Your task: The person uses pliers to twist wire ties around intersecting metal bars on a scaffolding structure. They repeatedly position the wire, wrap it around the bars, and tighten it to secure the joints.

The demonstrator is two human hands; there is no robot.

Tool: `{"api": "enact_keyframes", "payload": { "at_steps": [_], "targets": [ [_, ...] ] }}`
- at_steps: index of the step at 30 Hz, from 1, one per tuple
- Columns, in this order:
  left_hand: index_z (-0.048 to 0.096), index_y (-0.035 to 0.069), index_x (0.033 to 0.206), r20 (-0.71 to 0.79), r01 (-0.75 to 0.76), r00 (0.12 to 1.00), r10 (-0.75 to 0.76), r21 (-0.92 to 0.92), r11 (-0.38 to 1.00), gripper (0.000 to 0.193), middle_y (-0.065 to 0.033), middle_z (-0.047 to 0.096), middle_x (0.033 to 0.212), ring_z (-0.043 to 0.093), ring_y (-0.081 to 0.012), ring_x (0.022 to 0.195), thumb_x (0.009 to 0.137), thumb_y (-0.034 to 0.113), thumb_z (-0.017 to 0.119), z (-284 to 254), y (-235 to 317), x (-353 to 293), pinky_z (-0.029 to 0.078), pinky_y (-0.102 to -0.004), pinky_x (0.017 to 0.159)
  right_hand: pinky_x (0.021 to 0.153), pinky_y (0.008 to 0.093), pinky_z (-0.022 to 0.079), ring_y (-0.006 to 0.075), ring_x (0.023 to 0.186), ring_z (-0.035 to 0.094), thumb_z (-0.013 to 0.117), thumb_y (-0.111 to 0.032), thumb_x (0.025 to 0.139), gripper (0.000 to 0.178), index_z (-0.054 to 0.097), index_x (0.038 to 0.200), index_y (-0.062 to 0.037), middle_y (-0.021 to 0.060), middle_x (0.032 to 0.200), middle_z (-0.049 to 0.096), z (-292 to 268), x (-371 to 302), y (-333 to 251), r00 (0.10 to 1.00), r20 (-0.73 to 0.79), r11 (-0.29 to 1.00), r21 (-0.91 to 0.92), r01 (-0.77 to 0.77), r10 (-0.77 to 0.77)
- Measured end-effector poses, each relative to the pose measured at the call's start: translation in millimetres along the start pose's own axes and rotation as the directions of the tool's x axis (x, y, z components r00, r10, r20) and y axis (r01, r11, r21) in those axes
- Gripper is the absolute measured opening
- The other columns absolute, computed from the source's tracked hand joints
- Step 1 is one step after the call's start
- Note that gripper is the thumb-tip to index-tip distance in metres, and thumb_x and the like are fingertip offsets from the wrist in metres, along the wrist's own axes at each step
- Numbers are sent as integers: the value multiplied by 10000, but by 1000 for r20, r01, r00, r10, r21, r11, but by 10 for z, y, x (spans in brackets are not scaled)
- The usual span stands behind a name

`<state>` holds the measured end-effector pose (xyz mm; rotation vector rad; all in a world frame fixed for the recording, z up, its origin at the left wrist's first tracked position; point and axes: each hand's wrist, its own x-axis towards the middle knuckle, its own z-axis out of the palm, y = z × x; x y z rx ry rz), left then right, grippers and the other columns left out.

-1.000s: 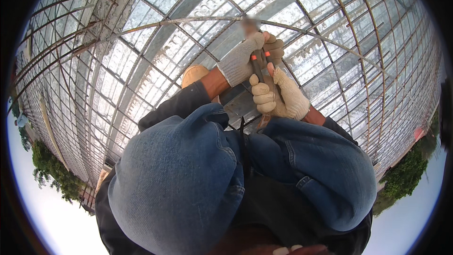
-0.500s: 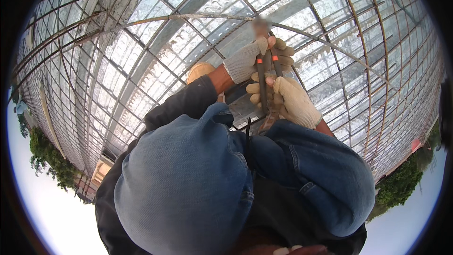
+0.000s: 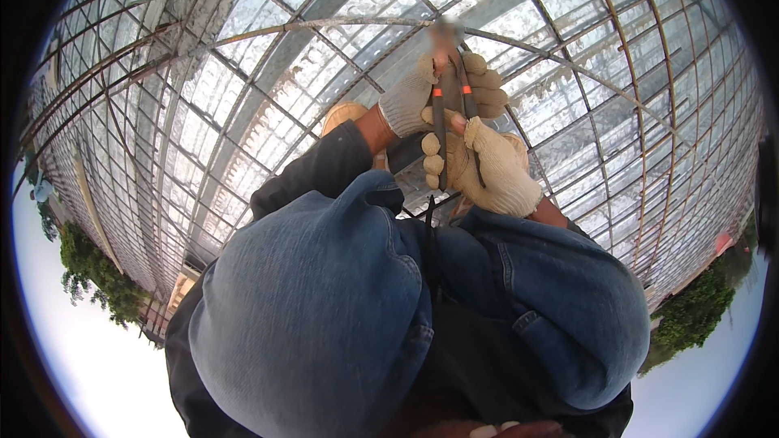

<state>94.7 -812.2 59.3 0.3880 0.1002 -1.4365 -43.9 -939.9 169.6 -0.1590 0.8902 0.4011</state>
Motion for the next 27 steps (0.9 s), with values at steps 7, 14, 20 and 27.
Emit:
{"api": "enact_keyframes", "payload": {
  "at_steps": [7, 14, 20, 27],
  "targets": [
    [706, -22, 1395, -223, 207, 952, -212, -45, 977, 435, -76, 695, 954, 749, -209, 921, 1137, 329, 717, 120, 39, 156, 638, -333, 704, 683, 392, 473, 211, 743, 574, 532, -445, 1202, 473, 593, 1400, -20, 76, 964, 631, -172, 120, 15, 988, 145, 989, 128, -73, 54],
    [712, 61, 1010, -536, 367, 827, -172, 282, 887, 273, -55, 715, 813, 698, -166, 638, 1041, 309, 825, 468, 173, 230, 546, -313, 506, 729, 394, 557, 224, 793, 671, 791, -354, 1013, 497, 619, 1317, 0, 95, 997, 692, -286, 134, 101, 995, -99, 987, -159, -19, 3],
    [753, 75, 946, -611, 262, 790, -39, 279, 924, 274, -58, 706, 737, 680, -164, 594, 980, 312, 886, 457, -20, 288, 547, -332, 503, 796, 417, 648, 274, 905, 784, 899, -269, 816, 603, 662, 1233, 97, 188, 1007, 762, 86, -131, -84, 918, -288, 171, -953, -249, -272],
    [823, 32, 1059, -688, 309, 725, -30, 286, 907, 369, -53, 675, 683, 643, -175, 572, 956, 382, 875, 481, -92, 356, 543, -360, 544, 920, 428, 594, 289, 991, 743, 842, -327, 892, 588, 667, 1276, 82, 209, 1076, 753, 60, 42, 122, 857, -342, 186, -939, -291, -385]
  ]
}}
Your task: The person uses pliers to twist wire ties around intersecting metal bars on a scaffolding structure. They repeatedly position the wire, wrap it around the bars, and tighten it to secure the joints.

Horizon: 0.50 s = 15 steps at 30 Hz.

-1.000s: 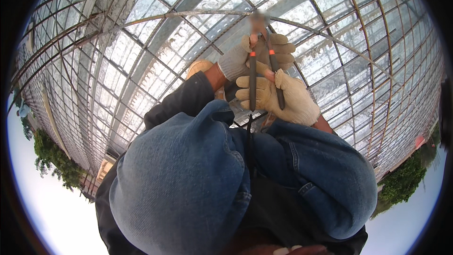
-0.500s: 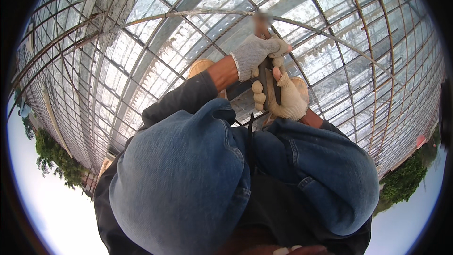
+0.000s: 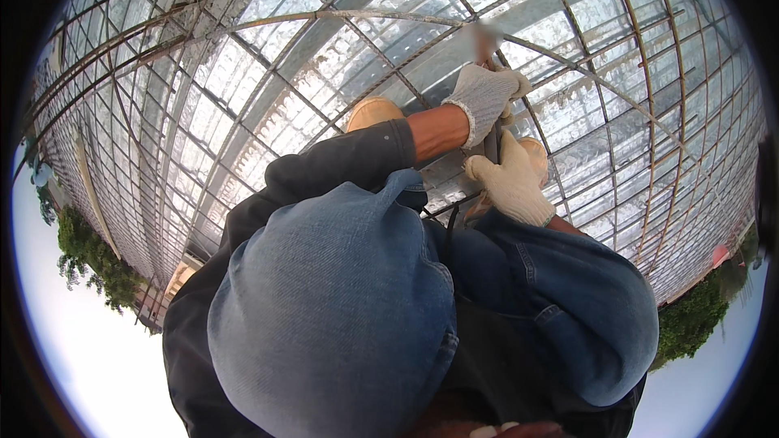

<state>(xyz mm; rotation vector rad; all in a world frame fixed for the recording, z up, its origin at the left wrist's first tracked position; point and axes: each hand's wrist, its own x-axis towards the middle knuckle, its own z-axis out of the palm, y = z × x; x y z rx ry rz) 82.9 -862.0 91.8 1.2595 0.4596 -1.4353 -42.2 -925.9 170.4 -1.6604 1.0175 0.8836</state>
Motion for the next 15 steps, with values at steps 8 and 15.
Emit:
{"api": "enact_keyframes", "payload": {
  "at_steps": [8, 15],
  "targets": [
    [698, 87, 1057, 376, 146, 925, 59, -493, 857, 484, -71, 732, 940, 775, -258, 835, 1106, 568, 718, -390, -111, 48, 685, -536, 850, 666, 304, 390, 112, 730, 423, 713, -147, 975, 424, 625, 1363, -1, -21, 894, 500, 135, 105, 410, 724, 496, 140, 857, -495, -479],
    [608, 145, 1116, 557, -56, 726, 403, -537, 842, 341, -40, 657, 986, 735, -249, 910, 1192, 477, 601, -403, -374, 339, 656, -550, 964, 763, 366, 553, 194, 856, 647, 767, -273, 1071, 456, 643, 1391, 26, 78, 1040, 663, -206, -211, -215, 890, 448, 453, 814, -365, -87]
  ]
}}
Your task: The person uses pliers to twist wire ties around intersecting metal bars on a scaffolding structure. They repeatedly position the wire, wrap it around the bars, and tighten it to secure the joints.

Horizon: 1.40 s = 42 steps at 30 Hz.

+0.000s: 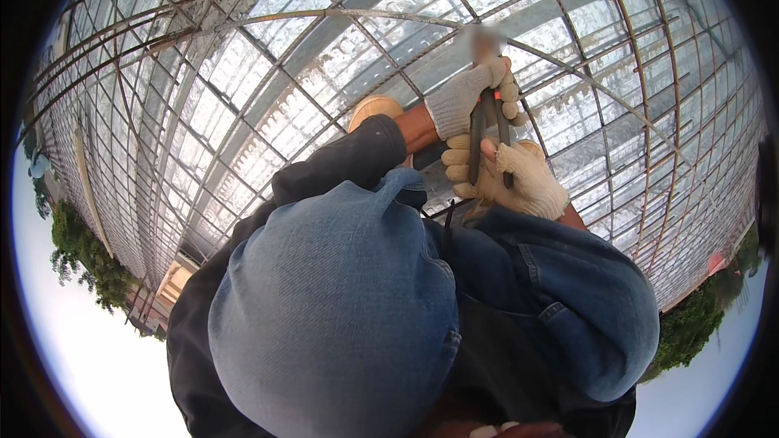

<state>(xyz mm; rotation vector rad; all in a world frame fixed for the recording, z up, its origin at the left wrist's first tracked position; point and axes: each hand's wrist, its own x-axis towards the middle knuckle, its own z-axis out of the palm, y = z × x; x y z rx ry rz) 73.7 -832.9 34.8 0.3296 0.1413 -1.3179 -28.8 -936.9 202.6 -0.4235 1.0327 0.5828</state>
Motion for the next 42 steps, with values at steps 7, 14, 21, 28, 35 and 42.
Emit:
{"api": "enact_keyframes", "payload": {
  "at_steps": [7, 14, 21, 28, 35, 42],
  "targets": [
    [640, 77, 1111, -333, 95, 941, -54, 108, 990, 291, -95, 699, 946, 755, -256, 796, 1143, 363, 678, 276, 33, 33, 697, -482, 817, 702, 362, 538, 178, 802, 651, 771, -295, 1093, 320, 699, 1257, -30, 39, 993, 661, -448, 368, 156, 1000, 10, 999, -53, 9, -8],
    [644, 69, 1220, -230, 208, 952, -202, -2, 978, 275, -75, 666, 980, 768, -267, 908, 1155, 335, 656, 243, 239, -120, 683, -536, 976, 598, 298, 378, 85, 679, 446, 610, -405, 1194, 274, 627, 1149, -135, -60, 840, 486, -645, 659, 418, 909, 417, 945, 299, -132, -4],
    [718, 75, 1025, -416, 248, 893, -172, 136, 959, 207, -47, 675, 834, 760, -217, 848, 1066, 262, 797, 249, 92, 52, 652, -426, 812, 596, 359, 430, 151, 667, 526, 667, -472, 1123, 336, 674, 1146, -136, -28, 840, 561, -954, 863, 440, 865, 493, 957, 199, -212, 89],
    [798, 47, 1157, -660, 296, 748, -73, 233, 926, 242, -32, 658, 772, 736, -215, 730, 1038, 257, 815, 473, 6, 147, 617, -402, 625, 935, 596, 552, 509, 986, 749, 728, -540, 945, 594, 720, 1175, 8, 302, 969, 770, -543, 337, 234, 787, -123, 253, -966, 44, -605],
    [807, 45, 1213, -696, 410, 716, -59, 351, 842, 356, -81, 734, 920, 768, -232, 814, 1012, 337, 842, 607, 142, 137, 644, -413, 670, 800, 505, 540, 354, 853, 689, 688, -449, 1017, 469, 707, 1152, 0, 168, 885, 722, -483, 506, 331, 855, -203, 479, -876, 59, -477],
    [779, 10, 1165, -457, 175, 884, -104, 117, 977, 405, -116, 783, 1036, 778, -218, 922, 1001, 364, 888, 557, 277, -152, 686, -371, 807, 684, 388, 510, 210, 771, 645, 626, -500, 1167, 514, 643, 1399, -42, 59, 963, 715, -751, 744, 584, 793, 597, 829, 500, -249, -122]
  ]
}}
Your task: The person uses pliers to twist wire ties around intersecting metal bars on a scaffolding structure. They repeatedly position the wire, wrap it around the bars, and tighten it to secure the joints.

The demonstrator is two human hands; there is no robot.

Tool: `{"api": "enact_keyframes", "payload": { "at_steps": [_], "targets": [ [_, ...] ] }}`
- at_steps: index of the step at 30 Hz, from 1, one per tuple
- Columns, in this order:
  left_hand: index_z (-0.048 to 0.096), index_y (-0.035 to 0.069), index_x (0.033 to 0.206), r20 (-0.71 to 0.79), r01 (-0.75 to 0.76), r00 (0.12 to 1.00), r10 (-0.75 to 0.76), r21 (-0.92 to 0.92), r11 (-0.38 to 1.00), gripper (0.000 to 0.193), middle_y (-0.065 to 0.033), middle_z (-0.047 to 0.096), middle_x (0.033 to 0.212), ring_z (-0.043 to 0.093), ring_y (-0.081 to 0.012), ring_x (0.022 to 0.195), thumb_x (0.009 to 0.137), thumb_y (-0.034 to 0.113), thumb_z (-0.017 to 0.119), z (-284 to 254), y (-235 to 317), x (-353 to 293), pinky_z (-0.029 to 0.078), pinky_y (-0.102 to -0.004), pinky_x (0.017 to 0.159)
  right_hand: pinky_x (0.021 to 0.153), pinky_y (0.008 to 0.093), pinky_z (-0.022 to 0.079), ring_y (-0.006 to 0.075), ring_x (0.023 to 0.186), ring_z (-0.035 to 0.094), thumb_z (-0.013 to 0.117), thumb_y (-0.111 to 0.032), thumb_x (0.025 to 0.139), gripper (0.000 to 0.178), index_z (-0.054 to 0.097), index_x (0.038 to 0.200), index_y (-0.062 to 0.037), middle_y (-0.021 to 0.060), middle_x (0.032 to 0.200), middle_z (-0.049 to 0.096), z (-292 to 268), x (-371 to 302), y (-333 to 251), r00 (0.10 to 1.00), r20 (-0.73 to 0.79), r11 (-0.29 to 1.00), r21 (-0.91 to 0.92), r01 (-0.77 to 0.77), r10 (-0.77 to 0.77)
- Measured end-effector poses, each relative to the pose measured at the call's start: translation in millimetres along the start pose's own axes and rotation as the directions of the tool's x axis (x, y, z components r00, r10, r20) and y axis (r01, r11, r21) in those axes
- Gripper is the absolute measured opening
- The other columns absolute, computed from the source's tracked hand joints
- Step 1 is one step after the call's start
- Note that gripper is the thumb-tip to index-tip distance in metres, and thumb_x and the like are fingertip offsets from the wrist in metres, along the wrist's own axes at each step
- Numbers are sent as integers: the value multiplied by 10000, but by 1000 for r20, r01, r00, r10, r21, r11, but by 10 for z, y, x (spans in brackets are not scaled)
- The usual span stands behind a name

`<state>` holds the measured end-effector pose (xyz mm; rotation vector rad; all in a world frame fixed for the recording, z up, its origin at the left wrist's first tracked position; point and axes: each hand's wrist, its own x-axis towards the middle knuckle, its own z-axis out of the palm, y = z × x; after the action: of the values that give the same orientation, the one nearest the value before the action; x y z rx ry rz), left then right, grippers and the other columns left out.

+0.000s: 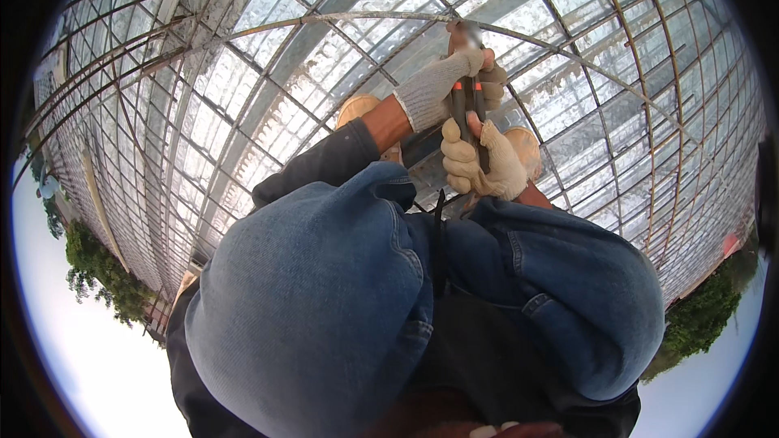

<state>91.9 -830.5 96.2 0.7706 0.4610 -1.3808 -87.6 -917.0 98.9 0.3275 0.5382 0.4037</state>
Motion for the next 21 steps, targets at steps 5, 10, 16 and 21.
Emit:
{"api": "enact_keyframes", "payload": {
  "at_steps": [5, 10, 16, 21],
  "targets": [
    [788, 6, 1020, -131, 41, 991, -11, 232, 972, 399, -104, 783, 943, 757, -202, 778, 977, 384, 907, 125, 71, 70, 650, -355, 709, 814, 433, 600, 285, 958, 765, 741, -546, 1084, 647, 658, 1411, 7, 112, 1074, 799, 49, -102, -43, 931, -319, 893, -450, 14, -176],
    [776, 67, 887, -251, 25, 964, 91, 424, 905, 405, -61, 727, 834, 685, -152, 716, 913, 437, 940, 237, -41, 97, 536, -341, 595, 870, 376, 602, 276, 964, 782, 810, -377, 921, 578, 716, 1286, 61, 170, 1118, 821, 525, -56, -82, 781, -279, -36, -933, -359, -559],
    [794, 55, 1057, -178, -9, 978, 108, 481, 877, 350, -57, 752, 918, 722, -133, 843, 955, 364, 925, 162, -36, -39, 580, -320, 679, 771, 385, 571, 235, 860, 714, 610, -325, 1102, 458, 686, 1343, 57, 119, 1028, 762, 478, -97, -90, 844, -452, 665, -729, -163, -289],
    [776, 19, 1211, -47, -73, 988, 150, 710, 700, 405, -37, 799, 1027, 758, -121, 930, 980, 327, 901, -192, 300, -280, 599, -299, 817, 701, 351, 531, 169, 829, 630, 511, -290, 1145, 509, 609, 1477, 82, 66, 1021, 674, 534, -272, -84, 967, -202, 895, -442, 54, -158]
  ]
}}
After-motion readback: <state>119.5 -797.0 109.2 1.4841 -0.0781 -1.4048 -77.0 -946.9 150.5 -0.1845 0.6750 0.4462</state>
